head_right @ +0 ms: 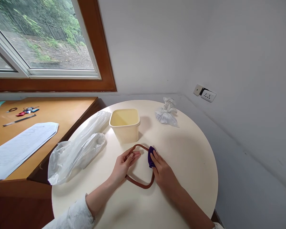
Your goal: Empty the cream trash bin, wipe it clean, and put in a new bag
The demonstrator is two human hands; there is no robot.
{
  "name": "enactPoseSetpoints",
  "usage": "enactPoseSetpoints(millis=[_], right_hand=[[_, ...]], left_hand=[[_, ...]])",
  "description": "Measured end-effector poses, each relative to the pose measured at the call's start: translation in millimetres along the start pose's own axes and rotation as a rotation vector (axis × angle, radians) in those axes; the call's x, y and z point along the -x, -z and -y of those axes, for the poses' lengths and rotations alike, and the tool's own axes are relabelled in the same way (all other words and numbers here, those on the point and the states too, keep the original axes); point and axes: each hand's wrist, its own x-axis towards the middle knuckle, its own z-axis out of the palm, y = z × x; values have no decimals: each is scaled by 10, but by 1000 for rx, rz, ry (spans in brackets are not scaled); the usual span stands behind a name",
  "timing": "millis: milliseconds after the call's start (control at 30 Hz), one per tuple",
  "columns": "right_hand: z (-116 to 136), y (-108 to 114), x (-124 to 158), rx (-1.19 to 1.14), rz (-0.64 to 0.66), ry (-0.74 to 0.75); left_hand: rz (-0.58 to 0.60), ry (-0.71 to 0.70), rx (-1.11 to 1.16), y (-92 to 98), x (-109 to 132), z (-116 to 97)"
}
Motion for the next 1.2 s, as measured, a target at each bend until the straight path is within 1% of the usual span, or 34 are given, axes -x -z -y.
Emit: enactPoseSetpoints(millis=[133,233,333,400,467,533,600,633,700,733,767,800,833,900,967,1067,1133,1200], right_hand=[[119,-110,201,55,-44,38],[230,-162,344,56,-29,43],[349,-169,475,-3,8,14],[451,-127,535,-100,43,-21],[573,-41,553,-256,95,-79],[674,80,525,-459,147,-194],[695,223,455,-663,151,-350],[660,299,406,-739,114,-427],[499,455,284,-809,-28,-562],[381,532,214,-801,-121,-616],[248,605,138,-774,-185,-690],[107,672,62,-741,-200,-754],[-35,729,-13,-714,-158,-776],[-305,805,-143,-621,-35,-766],[-532,830,-232,-436,48,-728],[-757,818,-283,-116,54,-668],[-817,813,-275,52,45,-656],[-807,814,-253,191,16,-623]], left_hand=[[-20,-45,-25,-6,25,24],[-52,-92,-21,9,19,25],[-77,-123,-11,23,3,16],[-87,-139,-7,29,-8,10],[-89,-156,-14,32,-16,9],[-87,-173,-26,33,-16,11],[-77,-185,-42,33,-8,9],[-68,-185,-51,32,-1,5],[-50,-167,-71,30,15,-9],[-43,-153,-81,28,23,-17],[-37,-138,-90,27,29,-23],[-33,-125,-98,27,33,-28],[-30,-114,-106,27,36,-31],[-29,-100,-119,30,36,-30],[-28,-89,-129,35,32,-24],[-20,-84,-135,45,21,-15],[-19,-88,-134,52,15,-13],[-20,-88,-135,57,11,-12]])
